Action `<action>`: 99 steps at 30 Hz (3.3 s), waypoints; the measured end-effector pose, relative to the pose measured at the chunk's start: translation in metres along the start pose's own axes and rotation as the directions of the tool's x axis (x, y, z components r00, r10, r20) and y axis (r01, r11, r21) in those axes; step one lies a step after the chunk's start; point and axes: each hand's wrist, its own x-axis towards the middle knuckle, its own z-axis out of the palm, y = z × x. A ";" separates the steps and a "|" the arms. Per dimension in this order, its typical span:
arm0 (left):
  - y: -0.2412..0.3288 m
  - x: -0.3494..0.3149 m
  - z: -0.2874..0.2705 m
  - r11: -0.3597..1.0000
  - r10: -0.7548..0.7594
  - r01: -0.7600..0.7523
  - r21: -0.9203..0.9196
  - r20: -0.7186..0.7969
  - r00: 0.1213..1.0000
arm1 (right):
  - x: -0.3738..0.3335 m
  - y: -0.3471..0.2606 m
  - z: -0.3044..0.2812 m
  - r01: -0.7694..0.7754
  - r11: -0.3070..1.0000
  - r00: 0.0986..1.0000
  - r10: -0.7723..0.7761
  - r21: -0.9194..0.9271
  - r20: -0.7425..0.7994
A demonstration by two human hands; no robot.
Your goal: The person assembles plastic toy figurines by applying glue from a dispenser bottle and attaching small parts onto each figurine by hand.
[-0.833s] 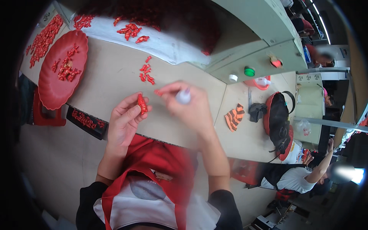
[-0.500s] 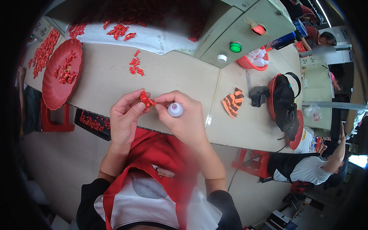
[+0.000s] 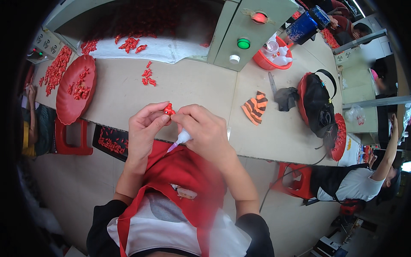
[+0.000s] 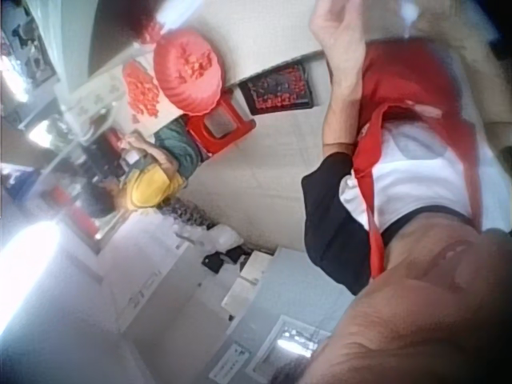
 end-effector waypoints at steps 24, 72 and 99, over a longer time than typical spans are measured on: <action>0.000 -0.001 -0.001 0.997 0.066 -0.061 -0.047 0.104 0.992 | -0.013 -0.005 0.001 -0.173 0.922 0.955 0.243 0.346 -0.171; -0.049 0.024 -0.023 0.226 -0.173 0.734 -0.640 0.716 0.677 | 0.017 0.004 -0.032 -0.732 0.236 0.621 0.617 0.640 0.483; -0.049 0.031 -0.011 0.110 0.072 0.791 -0.601 0.799 0.597 | 0.033 -0.010 -0.040 -0.722 0.244 0.632 0.614 0.647 0.474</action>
